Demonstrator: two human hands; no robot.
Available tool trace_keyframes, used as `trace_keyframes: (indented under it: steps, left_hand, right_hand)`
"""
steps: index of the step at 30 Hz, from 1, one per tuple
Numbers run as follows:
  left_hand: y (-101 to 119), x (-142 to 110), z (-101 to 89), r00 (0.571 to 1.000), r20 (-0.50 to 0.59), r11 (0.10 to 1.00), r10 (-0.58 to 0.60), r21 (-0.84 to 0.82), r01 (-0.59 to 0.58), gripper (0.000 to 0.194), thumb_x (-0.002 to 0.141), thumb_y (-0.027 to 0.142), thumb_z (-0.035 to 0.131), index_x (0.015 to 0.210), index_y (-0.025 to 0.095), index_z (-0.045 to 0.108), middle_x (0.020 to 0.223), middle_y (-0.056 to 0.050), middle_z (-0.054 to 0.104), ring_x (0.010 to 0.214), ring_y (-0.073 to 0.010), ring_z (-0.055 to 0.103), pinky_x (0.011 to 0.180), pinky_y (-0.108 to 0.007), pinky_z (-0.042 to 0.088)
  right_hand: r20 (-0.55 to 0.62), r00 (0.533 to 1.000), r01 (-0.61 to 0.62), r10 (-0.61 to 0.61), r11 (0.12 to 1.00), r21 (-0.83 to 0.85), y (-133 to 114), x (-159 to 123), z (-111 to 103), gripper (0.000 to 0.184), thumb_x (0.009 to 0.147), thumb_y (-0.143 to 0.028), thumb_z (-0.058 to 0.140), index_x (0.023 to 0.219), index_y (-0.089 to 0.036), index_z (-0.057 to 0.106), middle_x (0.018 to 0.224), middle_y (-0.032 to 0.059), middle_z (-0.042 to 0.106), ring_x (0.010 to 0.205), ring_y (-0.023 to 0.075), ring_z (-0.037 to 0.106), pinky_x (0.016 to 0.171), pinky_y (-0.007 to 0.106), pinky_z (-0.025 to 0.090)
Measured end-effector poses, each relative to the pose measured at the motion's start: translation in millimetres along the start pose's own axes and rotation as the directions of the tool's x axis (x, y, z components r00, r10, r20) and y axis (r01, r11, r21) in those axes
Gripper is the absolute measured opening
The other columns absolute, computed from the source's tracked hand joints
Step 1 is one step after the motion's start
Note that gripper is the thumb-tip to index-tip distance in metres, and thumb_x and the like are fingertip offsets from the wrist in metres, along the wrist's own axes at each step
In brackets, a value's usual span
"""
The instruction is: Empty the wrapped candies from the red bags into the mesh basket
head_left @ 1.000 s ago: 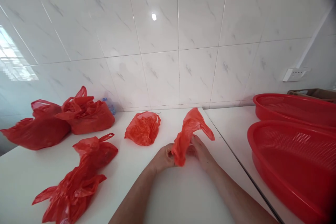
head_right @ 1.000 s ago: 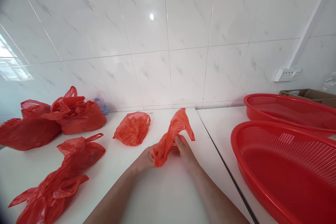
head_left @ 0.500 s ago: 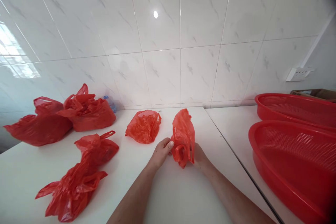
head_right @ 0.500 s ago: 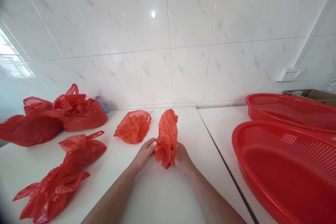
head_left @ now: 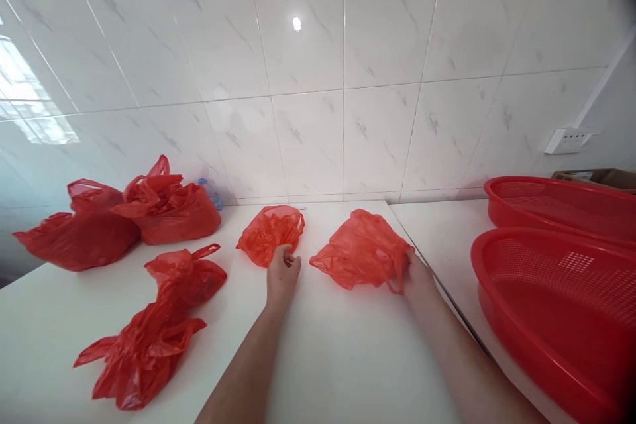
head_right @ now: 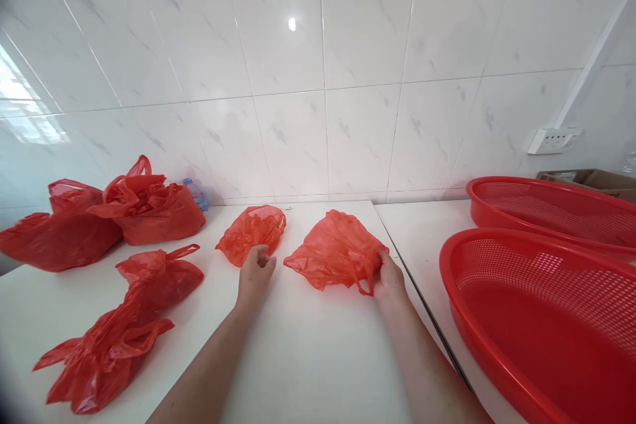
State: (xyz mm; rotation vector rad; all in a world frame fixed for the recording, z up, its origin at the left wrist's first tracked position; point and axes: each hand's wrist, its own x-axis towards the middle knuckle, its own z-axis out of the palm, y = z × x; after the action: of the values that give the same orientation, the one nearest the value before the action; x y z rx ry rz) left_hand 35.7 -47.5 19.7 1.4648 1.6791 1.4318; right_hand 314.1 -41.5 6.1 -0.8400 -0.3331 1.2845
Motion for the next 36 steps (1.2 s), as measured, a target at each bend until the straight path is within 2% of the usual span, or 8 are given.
trace_keyframes:
  steps: [3,6,10,16,21,27,32,36]
  left_hand:
    - [14,-12,5.4,0.935,-0.005,0.921,0.353,0.179,-0.347,0.044,0.081,0.038,0.055,0.12,0.021,0.047,0.114,-0.011,0.056,0.105,-0.0243,0.054,0.085,-0.038,0.047]
    - [27,-27,16.6,0.742,0.067,0.687,0.667,0.327,-0.648,0.056,0.08,0.039,0.06,0.129,0.022,0.041,0.137,-0.014,0.041,0.128,-0.0287,0.037,0.102,-0.044,0.036]
    - [31,-38,29.6,0.566,0.148,0.451,0.811,0.458,-0.766,0.06,0.079,0.022,0.06,0.134,0.025,0.038,0.147,-0.014,0.028,0.137,-0.0328,0.021,0.106,-0.051,0.029]
    - [24,-26,20.8,0.709,0.104,0.58,0.697,0.499,-0.644,0.044,0.069,0.002,0.055,0.107,0.023,0.06,0.145,-0.01,0.035,0.137,-0.0349,0.019,0.105,-0.054,0.026]
    - [12,-12,4.5,0.864,0.053,0.834,0.501,0.237,-0.498,0.026,0.072,0.006,0.044,0.086,0.02,0.061,0.096,-0.006,0.064,0.093,-0.0216,0.057,0.076,-0.035,0.046]
    - [9,-10,2.6,0.988,0.053,0.985,0.145,-0.1,-0.139,0.012,0.069,0.009,0.044,0.066,0.018,0.053,0.059,0.004,0.051,0.057,-0.011,0.044,0.053,-0.022,0.033]
    - [13,-10,2.7,0.824,0.566,0.77,0.035,-0.541,0.338,0.017,0.072,0.024,0.062,0.065,0.016,0.049,0.062,0.004,0.05,0.053,-0.0077,0.044,0.054,-0.021,0.036]
    - [13,-10,1.1,0.743,0.666,0.604,0.069,-0.62,0.501,0.023,0.075,0.034,0.066,0.071,0.014,0.055,0.063,0.002,0.051,0.052,-0.0067,0.046,0.051,-0.021,0.037]
  right_hand:
    - [0.097,0.994,0.051,-0.043,0.996,-0.076,1,-11,8,0.022,0.073,-0.041,0.066,0.086,-0.023,0.062,0.084,0.0037,0.071,0.079,0.0237,0.067,0.062,0.035,0.056]
    - [0.204,0.977,0.099,-0.06,0.978,-0.186,3,-29,22,0.036,0.072,-0.047,0.067,0.099,-0.023,0.064,0.099,0.0056,0.07,0.092,0.0255,0.065,0.071,0.036,0.056]
    - [0.37,0.924,0.066,0.092,0.917,-0.393,1,-50,35,0.038,0.074,-0.049,0.065,0.099,-0.02,0.065,0.097,0.0077,0.069,0.089,0.024,0.065,0.075,0.034,0.052]
    - [0.604,0.699,-0.026,0.384,0.857,-0.515,-5,-62,36,0.028,0.075,-0.042,0.067,0.09,-0.02,0.062,0.09,0.0044,0.067,0.078,0.0175,0.063,0.071,0.03,0.049]
    - [0.476,0.849,0.04,0.229,0.87,-0.491,-12,-43,24,0.04,0.067,-0.037,0.073,0.101,-0.024,0.055,0.073,-0.003,0.06,0.065,0.014,0.06,0.061,0.027,0.046]
    - [0.326,0.943,0.277,-0.069,0.706,-0.652,-11,-23,10,0.034,0.068,-0.031,0.067,0.099,-0.023,0.057,0.067,-0.0062,0.052,0.057,0.011,0.052,0.055,0.024,0.043]
    - [0.217,0.912,0.364,-0.349,0.439,-0.821,-4,-20,7,0.019,0.075,-0.032,0.056,0.091,-0.022,0.059,0.08,0.0007,0.062,0.071,0.0169,0.058,0.063,0.03,0.047]
    - [0.336,0.777,0.478,-0.532,0.153,-0.865,-7,-24,9,0.018,0.079,-0.031,0.052,0.091,-0.021,0.061,0.097,0.0057,0.062,0.087,0.0212,0.058,0.075,0.036,0.047]
